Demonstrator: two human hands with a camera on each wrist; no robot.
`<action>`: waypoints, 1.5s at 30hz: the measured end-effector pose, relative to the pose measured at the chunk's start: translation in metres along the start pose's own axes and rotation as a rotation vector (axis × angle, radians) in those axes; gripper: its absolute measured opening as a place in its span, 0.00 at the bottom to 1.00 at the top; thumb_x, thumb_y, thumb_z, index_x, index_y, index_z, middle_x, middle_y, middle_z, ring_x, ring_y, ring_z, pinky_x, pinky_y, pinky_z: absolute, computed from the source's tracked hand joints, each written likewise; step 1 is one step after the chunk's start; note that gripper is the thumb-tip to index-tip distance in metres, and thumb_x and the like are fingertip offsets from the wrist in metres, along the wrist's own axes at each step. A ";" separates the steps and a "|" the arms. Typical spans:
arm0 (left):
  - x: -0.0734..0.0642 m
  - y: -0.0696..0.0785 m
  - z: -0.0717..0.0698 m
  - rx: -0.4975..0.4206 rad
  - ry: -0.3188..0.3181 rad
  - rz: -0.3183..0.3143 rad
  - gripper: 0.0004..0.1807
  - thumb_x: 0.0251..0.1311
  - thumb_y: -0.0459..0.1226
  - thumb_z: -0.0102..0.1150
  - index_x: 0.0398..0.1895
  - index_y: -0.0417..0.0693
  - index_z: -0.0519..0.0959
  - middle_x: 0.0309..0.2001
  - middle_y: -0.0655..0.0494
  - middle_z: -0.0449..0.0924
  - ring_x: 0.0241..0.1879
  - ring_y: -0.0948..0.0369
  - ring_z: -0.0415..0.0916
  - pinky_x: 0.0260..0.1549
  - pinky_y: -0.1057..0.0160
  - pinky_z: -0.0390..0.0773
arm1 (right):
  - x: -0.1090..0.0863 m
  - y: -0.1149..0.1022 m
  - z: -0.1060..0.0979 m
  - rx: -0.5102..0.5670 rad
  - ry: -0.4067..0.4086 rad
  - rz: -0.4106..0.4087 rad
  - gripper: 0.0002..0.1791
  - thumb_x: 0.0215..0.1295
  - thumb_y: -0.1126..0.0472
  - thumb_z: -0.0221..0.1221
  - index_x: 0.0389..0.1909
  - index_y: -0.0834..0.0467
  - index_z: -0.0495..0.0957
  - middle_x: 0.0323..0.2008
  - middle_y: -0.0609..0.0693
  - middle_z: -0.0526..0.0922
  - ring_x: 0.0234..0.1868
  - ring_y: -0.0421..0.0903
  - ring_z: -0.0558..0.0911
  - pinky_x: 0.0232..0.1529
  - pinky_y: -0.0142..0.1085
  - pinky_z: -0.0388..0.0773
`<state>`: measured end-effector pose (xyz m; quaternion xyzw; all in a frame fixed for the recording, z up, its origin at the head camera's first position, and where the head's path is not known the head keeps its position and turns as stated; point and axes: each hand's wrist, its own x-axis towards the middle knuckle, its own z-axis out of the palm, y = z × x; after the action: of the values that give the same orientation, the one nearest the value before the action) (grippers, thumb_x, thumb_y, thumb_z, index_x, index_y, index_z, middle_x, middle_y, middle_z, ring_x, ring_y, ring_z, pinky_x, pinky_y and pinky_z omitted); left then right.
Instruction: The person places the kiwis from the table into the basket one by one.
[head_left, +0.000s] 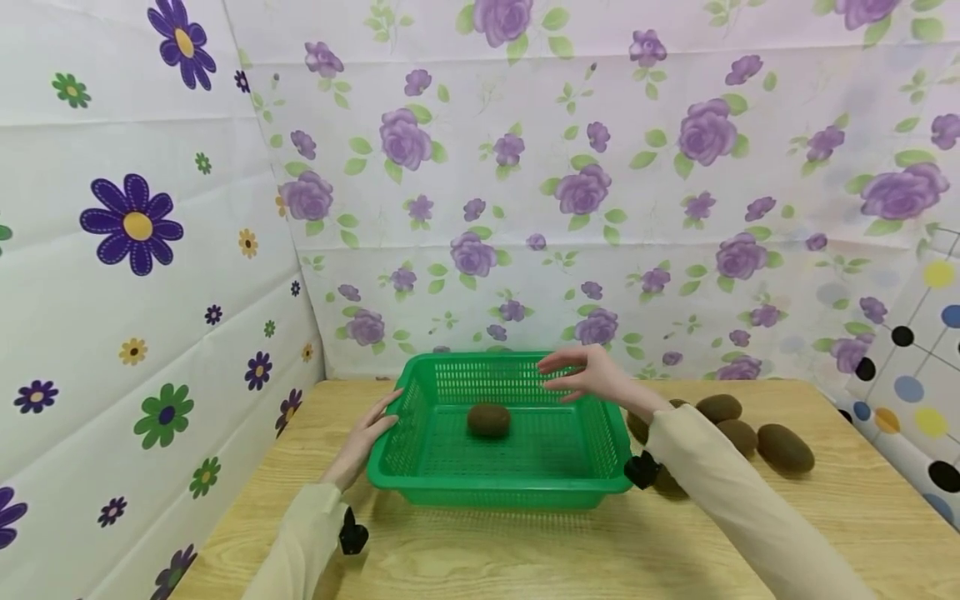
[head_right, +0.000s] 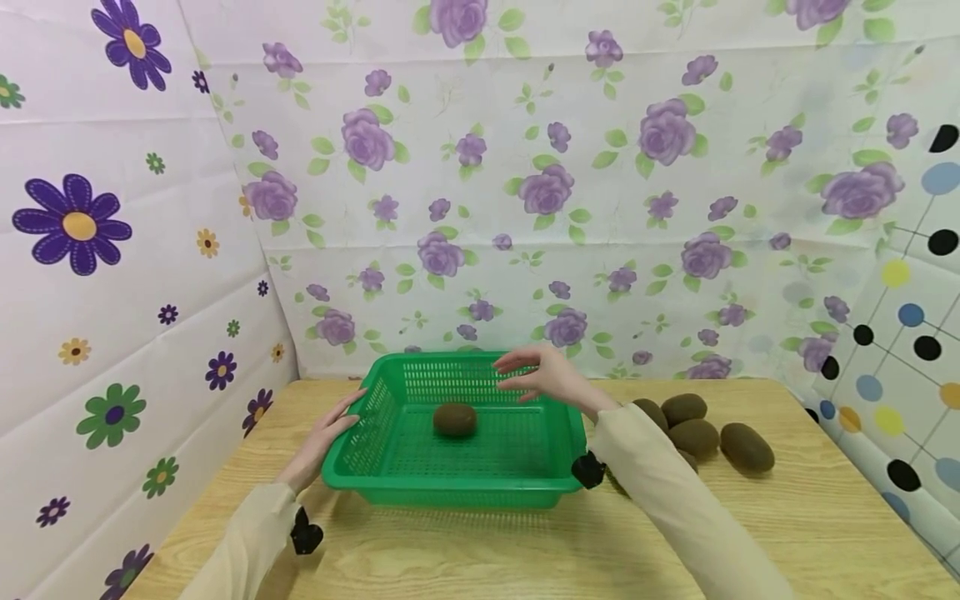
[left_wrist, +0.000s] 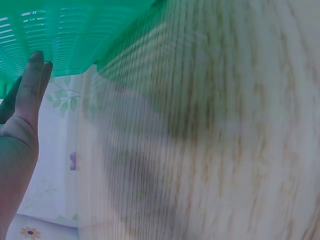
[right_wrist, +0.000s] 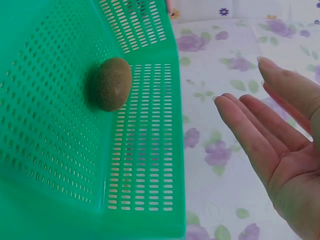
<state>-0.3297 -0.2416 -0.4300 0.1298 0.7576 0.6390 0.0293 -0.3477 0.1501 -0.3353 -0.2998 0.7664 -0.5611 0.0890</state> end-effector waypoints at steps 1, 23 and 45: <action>0.001 -0.003 -0.001 0.002 0.003 0.003 0.27 0.67 0.39 0.45 0.69 0.54 0.57 0.69 0.51 0.43 0.65 0.47 0.42 0.56 0.44 0.49 | -0.005 -0.001 -0.003 -0.003 0.000 -0.006 0.22 0.53 0.65 0.64 0.51 0.65 0.75 0.46 0.60 0.77 0.40 0.53 0.80 0.33 0.45 0.77; -0.002 0.006 0.001 -0.015 -0.021 -0.011 0.27 0.68 0.38 0.43 0.70 0.52 0.54 0.68 0.48 0.44 0.62 0.45 0.50 0.54 0.45 0.56 | -0.120 0.054 -0.086 -0.053 0.016 -0.052 0.19 0.60 0.70 0.56 0.52 0.72 0.71 0.46 0.61 0.77 0.43 0.54 0.78 0.37 0.45 0.76; -0.006 0.008 0.005 0.014 -0.005 0.001 0.27 0.68 0.37 0.42 0.69 0.48 0.53 0.69 0.49 0.41 0.65 0.46 0.39 0.57 0.43 0.45 | -0.206 0.117 -0.104 -0.397 0.295 0.171 0.29 0.54 0.55 0.64 0.55 0.64 0.70 0.48 0.60 0.72 0.46 0.54 0.73 0.40 0.36 0.73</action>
<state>-0.3220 -0.2373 -0.4235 0.1320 0.7618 0.6335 0.0299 -0.2733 0.3723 -0.4468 -0.1606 0.8887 -0.4279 -0.0372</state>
